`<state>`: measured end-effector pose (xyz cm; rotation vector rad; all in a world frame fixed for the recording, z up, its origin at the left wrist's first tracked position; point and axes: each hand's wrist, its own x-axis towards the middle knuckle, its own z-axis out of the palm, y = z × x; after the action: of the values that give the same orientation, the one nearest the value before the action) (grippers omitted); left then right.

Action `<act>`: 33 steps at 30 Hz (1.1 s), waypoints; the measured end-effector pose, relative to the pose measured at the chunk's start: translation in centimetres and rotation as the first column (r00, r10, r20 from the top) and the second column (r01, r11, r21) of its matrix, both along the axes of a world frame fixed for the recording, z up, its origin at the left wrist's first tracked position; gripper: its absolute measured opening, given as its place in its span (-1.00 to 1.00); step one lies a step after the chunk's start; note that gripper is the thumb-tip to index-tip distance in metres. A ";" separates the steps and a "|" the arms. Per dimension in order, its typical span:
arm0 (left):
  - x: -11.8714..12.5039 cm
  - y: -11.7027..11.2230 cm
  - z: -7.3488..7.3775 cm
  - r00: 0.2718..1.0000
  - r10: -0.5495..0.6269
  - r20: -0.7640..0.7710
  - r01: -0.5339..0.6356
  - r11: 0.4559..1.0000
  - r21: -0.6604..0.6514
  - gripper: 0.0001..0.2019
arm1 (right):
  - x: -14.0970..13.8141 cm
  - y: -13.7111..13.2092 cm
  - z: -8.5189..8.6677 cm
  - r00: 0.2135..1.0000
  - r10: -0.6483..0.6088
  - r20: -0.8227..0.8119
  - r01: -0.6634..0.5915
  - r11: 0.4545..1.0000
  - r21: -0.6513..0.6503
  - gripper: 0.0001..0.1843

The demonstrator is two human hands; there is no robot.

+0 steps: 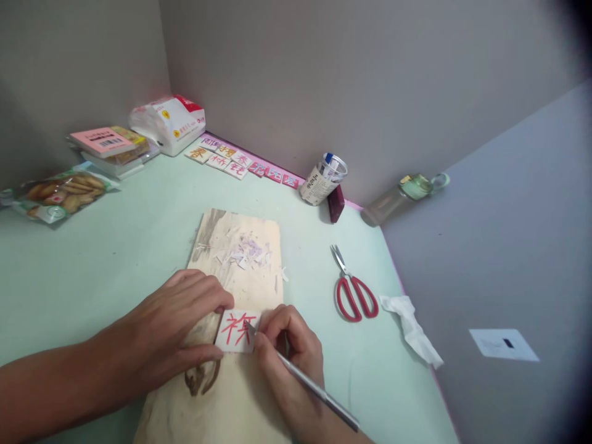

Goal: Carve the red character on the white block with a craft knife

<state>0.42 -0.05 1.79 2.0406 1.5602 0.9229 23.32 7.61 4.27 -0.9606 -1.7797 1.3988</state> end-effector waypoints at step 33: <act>0.9 0.0 -0.7 0.989 0.041 -0.140 -0.014 0.981 0.191 -0.38 | 0.5 1.1 0.0 0.993 -0.059 -0.101 0.057 0.998 -0.020 -0.69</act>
<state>1.28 -0.07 1.06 2.2677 1.6327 0.9889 23.80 8.70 4.22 -0.9262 -1.6545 1.4037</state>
